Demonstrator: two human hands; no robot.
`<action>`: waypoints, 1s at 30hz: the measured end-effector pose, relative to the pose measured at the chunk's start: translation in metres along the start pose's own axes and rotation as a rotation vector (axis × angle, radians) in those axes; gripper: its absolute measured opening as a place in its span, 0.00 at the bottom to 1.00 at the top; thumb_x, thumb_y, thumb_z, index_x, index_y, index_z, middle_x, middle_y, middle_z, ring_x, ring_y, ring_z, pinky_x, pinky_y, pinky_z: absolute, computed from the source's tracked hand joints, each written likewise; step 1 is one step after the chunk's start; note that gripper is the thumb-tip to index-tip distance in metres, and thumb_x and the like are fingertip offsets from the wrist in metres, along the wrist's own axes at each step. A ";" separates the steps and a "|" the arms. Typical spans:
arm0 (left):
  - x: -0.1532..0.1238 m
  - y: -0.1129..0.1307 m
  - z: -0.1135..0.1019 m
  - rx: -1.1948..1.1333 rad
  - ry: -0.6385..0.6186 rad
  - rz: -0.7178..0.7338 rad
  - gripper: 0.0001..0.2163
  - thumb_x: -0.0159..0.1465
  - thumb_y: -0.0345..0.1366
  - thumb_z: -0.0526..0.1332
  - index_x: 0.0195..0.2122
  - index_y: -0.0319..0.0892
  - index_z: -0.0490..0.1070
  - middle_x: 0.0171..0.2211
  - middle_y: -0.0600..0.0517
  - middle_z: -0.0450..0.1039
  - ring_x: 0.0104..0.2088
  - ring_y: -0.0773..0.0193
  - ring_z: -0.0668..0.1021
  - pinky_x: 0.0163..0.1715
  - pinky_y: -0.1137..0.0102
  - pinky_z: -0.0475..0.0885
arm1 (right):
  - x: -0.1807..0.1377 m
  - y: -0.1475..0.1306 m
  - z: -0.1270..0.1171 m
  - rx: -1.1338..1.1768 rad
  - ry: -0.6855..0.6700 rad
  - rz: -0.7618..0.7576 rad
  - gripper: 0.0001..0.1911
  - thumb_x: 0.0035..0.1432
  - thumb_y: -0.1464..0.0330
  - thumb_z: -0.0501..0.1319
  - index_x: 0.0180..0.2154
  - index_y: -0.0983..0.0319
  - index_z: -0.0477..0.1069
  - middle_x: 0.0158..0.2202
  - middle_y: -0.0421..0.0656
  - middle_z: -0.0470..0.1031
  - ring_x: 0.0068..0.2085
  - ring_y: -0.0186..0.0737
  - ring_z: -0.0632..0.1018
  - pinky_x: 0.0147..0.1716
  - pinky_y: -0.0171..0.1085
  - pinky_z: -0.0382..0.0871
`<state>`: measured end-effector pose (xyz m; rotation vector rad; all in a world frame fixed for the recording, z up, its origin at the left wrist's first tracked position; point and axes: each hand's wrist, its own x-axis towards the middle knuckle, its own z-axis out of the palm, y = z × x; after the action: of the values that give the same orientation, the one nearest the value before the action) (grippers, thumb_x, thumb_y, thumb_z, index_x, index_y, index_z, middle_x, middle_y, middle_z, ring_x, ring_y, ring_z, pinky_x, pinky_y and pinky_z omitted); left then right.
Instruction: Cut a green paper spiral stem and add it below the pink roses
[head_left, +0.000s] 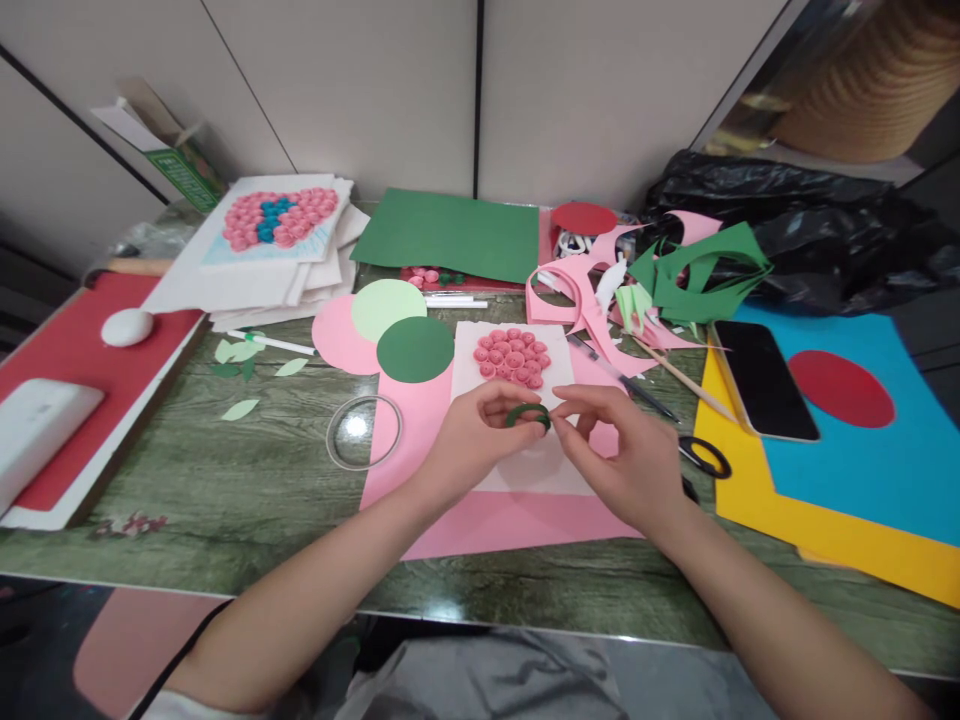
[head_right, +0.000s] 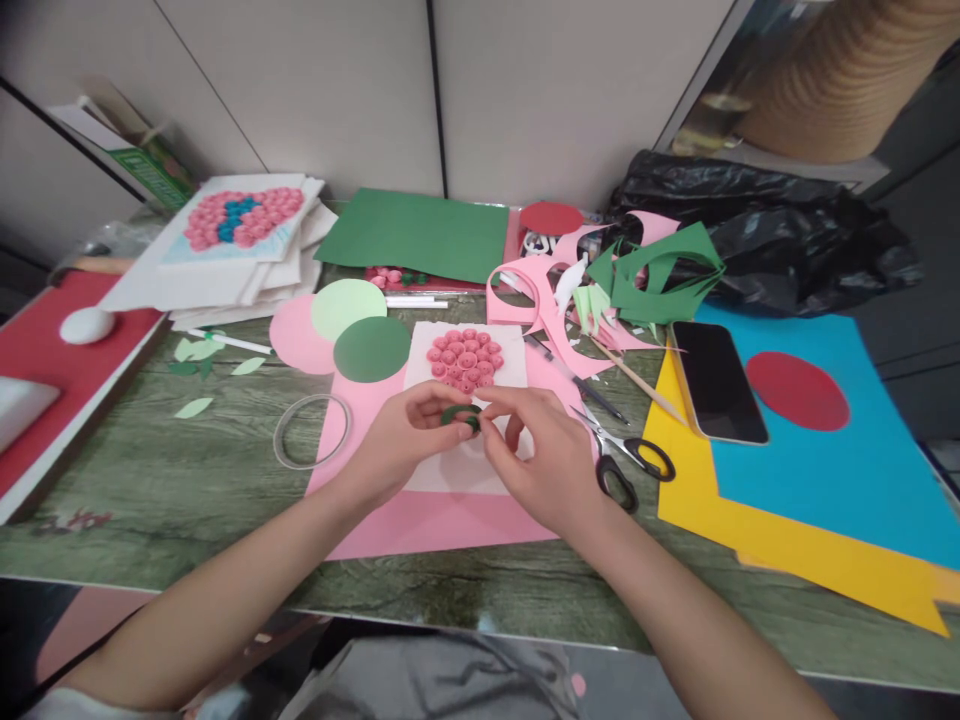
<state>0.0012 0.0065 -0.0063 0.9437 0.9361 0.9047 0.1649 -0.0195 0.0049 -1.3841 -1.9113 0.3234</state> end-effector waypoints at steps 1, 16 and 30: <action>0.000 -0.001 -0.001 -0.016 -0.005 0.001 0.11 0.49 0.29 0.67 0.34 0.39 0.71 0.32 0.52 0.74 0.36 0.66 0.76 0.41 0.67 0.70 | 0.000 0.000 0.000 0.007 -0.003 -0.003 0.15 0.53 0.74 0.58 0.43 0.55 0.66 0.32 0.37 0.78 0.25 0.34 0.75 0.33 0.37 0.69; 0.000 -0.002 -0.003 -0.038 0.004 0.043 0.10 0.51 0.30 0.68 0.34 0.40 0.74 0.34 0.52 0.75 0.38 0.66 0.75 0.43 0.68 0.68 | 0.001 0.005 0.002 0.348 -0.125 0.210 0.16 0.54 0.74 0.60 0.45 0.57 0.66 0.37 0.40 0.76 0.27 0.33 0.72 0.32 0.37 0.69; 0.004 -0.005 -0.004 -0.086 0.029 0.007 0.11 0.47 0.32 0.70 0.33 0.40 0.75 0.33 0.52 0.77 0.37 0.65 0.76 0.43 0.67 0.69 | 0.012 0.007 -0.001 0.447 -0.286 0.406 0.05 0.53 0.66 0.62 0.31 0.61 0.69 0.29 0.38 0.70 0.30 0.33 0.70 0.30 0.33 0.63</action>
<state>-0.0003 0.0091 -0.0134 0.8631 0.9119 0.9597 0.1688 -0.0059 0.0066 -1.4568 -1.6171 1.1249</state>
